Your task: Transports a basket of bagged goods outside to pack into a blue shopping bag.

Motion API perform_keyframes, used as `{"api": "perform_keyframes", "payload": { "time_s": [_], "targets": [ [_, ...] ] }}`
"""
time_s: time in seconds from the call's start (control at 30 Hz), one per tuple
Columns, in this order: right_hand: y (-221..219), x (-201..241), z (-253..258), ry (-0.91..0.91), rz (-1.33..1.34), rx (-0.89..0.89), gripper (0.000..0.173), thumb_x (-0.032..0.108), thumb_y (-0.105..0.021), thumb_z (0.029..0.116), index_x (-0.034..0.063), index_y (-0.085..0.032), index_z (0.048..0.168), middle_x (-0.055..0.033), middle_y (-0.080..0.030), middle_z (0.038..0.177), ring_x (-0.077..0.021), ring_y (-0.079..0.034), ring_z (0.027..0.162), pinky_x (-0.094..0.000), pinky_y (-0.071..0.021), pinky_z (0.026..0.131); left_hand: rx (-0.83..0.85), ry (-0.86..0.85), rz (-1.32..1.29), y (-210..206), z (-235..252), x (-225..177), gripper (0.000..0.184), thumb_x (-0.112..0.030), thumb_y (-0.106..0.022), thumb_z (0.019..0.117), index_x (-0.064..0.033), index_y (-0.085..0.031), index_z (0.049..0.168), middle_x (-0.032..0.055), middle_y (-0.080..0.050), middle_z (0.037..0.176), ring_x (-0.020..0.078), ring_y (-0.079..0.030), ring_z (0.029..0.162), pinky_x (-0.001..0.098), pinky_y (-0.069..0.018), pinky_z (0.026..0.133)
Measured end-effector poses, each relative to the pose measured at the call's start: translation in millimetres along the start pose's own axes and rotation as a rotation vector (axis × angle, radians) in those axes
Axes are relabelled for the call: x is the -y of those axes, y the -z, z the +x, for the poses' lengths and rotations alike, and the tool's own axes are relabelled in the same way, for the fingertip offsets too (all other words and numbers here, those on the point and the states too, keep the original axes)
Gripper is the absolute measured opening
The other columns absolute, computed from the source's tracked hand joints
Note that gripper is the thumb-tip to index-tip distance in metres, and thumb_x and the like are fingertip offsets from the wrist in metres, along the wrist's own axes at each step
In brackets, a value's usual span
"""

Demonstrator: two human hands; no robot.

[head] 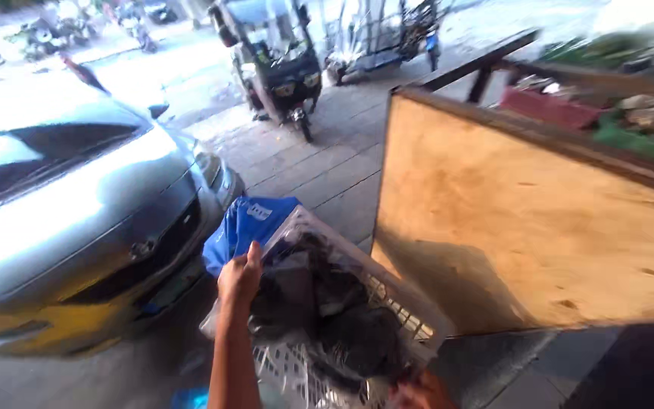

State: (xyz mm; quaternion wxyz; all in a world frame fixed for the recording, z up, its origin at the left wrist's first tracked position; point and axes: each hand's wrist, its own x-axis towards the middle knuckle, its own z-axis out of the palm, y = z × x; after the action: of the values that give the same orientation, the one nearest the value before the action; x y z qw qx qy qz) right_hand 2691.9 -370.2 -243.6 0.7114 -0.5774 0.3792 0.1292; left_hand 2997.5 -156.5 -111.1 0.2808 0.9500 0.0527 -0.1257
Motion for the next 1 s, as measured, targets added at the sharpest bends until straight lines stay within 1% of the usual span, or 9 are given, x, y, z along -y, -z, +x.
{"api": "perform_keyframes", "payload": {
  "time_s": [0.23, 0.37, 0.47, 0.53, 0.63, 0.77, 0.83, 0.93, 1.0],
  "targets": [
    [-32, 107, 128, -0.070, -0.149, 0.015, 0.028, -0.008, -0.058, 0.0942, -0.0111, -0.056, 0.122, -0.0205, -0.070, 0.098, -0.0266, -0.073, 0.081, -0.0428, -0.0628, 0.074, -0.081, 0.194, -0.053, 17, 118, 22, 0.070, -0.053, -0.031, 0.1097, 0.0032, -0.072, 0.099, 0.0247, -0.070, 0.103, 0.0399, -0.066, 0.103, 0.0624, -0.0462, 0.092],
    [-57, 161, 202, -0.062, -0.273, 0.059, 0.029, -0.006, -0.065, 0.0914, -0.0092, -0.059, 0.119, -0.0208, -0.072, 0.099, -0.0282, -0.074, 0.083, -0.0449, -0.0637, 0.075, -0.207, 0.325, -0.172, 34, 170, 29, 0.066, -0.049, -0.035, 0.1104, 0.0074, -0.069, 0.102, 0.0261, -0.068, 0.101, 0.0376, -0.065, 0.097, 0.0597, -0.0470, 0.091],
    [-63, 190, 233, -0.075, -0.369, 0.078, 0.031, -0.004, -0.065, 0.0919, -0.0089, -0.060, 0.122, -0.0205, -0.071, 0.101, -0.0273, -0.074, 0.085, -0.0448, -0.0631, 0.076, -0.193, 0.387, -0.179, 35, 200, 32, 0.064, -0.046, -0.034, 0.1110, 0.0059, -0.069, 0.099, 0.0232, -0.067, 0.097, 0.0341, -0.064, 0.093, 0.0565, -0.0472, 0.088],
    [-81, 208, 253, -0.049, -0.404, 0.109, 0.034, -0.006, -0.064, 0.0919, -0.0093, -0.058, 0.125, -0.0209, -0.070, 0.102, -0.0262, -0.073, 0.085, -0.0433, -0.0627, 0.075, -0.186, 0.409, -0.158, 38, 224, 50, 0.066, -0.047, -0.032, 0.1112, 0.0037, -0.069, 0.092, 0.0199, -0.067, 0.091, 0.0324, -0.063, 0.089, 0.0554, -0.0472, 0.086],
    [-115, 227, 283, -0.007, -0.423, 0.163, 0.046, -0.009, -0.064, 0.0880, -0.0089, -0.054, 0.132, -0.0211, -0.068, 0.110, -0.0238, -0.070, 0.093, -0.0413, -0.0600, 0.082, -0.139, 0.453, -0.161, 44, 260, 87, 0.067, -0.047, -0.029, 0.1115, 0.0033, -0.070, 0.095, 0.0206, -0.068, 0.094, 0.0337, -0.063, 0.093, 0.0559, -0.0466, 0.089],
    [-164, 263, 331, 0.009, -0.506, 0.147, 0.055, -0.012, -0.067, 0.0811, -0.0088, -0.051, 0.134, -0.0226, -0.065, 0.114, -0.0262, -0.067, 0.101, -0.0431, -0.0566, 0.087, -0.137, 0.555, -0.328, 46, 300, 135, 0.063, -0.044, -0.030, 0.1121, 0.0027, -0.069, 0.096, 0.0152, -0.065, 0.089, 0.0259, -0.060, 0.084, 0.0491, -0.0471, 0.083],
    [-184, 278, 355, 0.043, -0.609, 0.132, 0.055, -0.012, -0.068, 0.0787, -0.0099, -0.052, 0.131, -0.0232, -0.063, 0.114, -0.0274, -0.065, 0.101, -0.0439, -0.0551, 0.088, -0.156, 0.640, -0.442, 39, 308, 159, 0.061, -0.044, -0.031, 0.1120, 0.0020, -0.068, 0.095, 0.0125, -0.064, 0.086, 0.0224, -0.058, 0.078, 0.0452, -0.0475, 0.078],
    [-209, 301, 398, 0.123, -0.747, 0.104, 0.044, -0.016, -0.067, 0.0792, -0.0156, -0.055, 0.121, -0.0293, -0.057, 0.116, -0.0332, -0.059, 0.103, -0.0496, -0.0517, 0.090, -0.173, 0.739, -0.573, 30, 321, 179, 0.061, -0.044, -0.034, 0.1115, 0.0045, -0.069, 0.098, 0.0166, -0.066, 0.090, 0.0261, -0.062, 0.082, 0.0475, -0.0504, 0.082],
    [-229, 314, 421, 0.117, -0.747, 0.175, 0.036, -0.016, -0.058, 0.0808, -0.0089, -0.051, 0.115, -0.0103, -0.053, 0.099, -0.0124, -0.056, 0.084, -0.0316, -0.0528, 0.075, -0.177, 0.781, -0.602, 24, 323, 197, 0.063, -0.044, -0.032, 0.1116, 0.0047, -0.070, 0.097, 0.0192, -0.067, 0.092, 0.0293, -0.064, 0.086, 0.0501, -0.0510, 0.084]
  ]
}}
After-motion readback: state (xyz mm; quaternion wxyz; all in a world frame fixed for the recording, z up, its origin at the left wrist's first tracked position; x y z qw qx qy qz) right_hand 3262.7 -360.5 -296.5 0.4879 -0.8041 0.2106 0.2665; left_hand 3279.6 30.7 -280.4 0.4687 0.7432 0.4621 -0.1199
